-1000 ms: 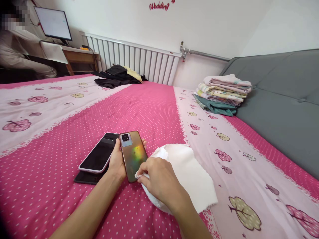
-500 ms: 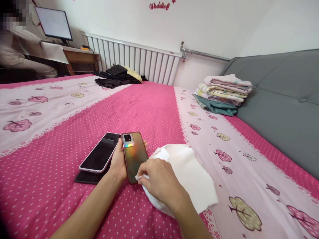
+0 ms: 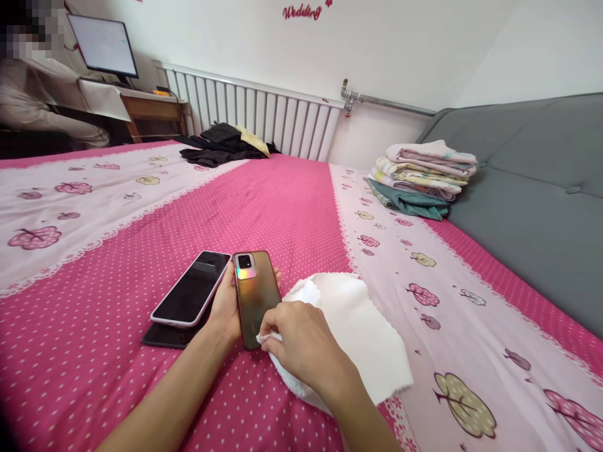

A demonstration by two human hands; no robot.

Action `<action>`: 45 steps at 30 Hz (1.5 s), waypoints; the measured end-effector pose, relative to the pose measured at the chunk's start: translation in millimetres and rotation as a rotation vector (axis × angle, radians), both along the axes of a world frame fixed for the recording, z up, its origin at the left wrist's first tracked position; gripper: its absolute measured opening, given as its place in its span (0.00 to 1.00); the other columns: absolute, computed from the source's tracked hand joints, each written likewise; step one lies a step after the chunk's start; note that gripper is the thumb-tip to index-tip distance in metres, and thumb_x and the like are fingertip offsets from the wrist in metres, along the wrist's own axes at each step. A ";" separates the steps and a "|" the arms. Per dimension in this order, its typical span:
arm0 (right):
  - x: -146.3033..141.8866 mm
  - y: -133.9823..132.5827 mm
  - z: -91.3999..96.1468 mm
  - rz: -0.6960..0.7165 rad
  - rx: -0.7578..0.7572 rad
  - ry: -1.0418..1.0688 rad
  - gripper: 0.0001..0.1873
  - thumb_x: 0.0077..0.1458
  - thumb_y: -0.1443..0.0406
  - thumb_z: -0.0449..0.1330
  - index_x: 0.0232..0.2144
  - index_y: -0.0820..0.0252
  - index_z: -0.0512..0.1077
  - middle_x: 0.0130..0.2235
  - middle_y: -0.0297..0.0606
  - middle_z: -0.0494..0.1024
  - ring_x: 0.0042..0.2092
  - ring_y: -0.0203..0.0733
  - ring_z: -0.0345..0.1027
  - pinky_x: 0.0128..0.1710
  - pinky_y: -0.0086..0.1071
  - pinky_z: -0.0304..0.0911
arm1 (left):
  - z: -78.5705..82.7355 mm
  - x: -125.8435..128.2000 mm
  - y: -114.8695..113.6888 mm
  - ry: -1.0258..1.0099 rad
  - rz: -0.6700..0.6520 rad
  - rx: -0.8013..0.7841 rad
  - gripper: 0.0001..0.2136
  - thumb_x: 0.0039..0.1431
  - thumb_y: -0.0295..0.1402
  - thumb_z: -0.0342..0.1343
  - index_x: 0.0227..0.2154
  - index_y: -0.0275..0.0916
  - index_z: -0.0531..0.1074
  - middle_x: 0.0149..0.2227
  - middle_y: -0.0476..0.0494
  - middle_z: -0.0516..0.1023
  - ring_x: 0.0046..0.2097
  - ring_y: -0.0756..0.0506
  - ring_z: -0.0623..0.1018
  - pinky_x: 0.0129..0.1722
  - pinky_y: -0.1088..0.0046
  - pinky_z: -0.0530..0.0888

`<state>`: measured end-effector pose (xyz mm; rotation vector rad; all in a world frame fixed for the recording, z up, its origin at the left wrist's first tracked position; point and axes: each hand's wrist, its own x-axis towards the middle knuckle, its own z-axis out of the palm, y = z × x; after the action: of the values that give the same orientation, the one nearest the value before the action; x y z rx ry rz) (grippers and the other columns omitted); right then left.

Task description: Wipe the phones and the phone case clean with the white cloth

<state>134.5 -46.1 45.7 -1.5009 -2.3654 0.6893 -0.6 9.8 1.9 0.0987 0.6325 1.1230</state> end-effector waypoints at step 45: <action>-1.2 -1.8 -0.8 0.013 -0.009 -0.011 0.07 0.46 0.70 0.60 0.28 0.53 0.75 0.31 0.28 0.78 0.33 0.34 0.68 0.33 0.28 0.55 | -1.0 2.1 -1.5 -0.012 -0.044 -0.005 0.30 0.56 0.56 0.41 0.34 0.30 0.74 0.31 0.34 0.78 0.30 0.43 0.78 0.32 0.67 0.75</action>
<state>133.3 -47.9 44.9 -1.4986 -2.3853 0.6978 1.5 8.4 0.9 0.1013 0.6196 1.0787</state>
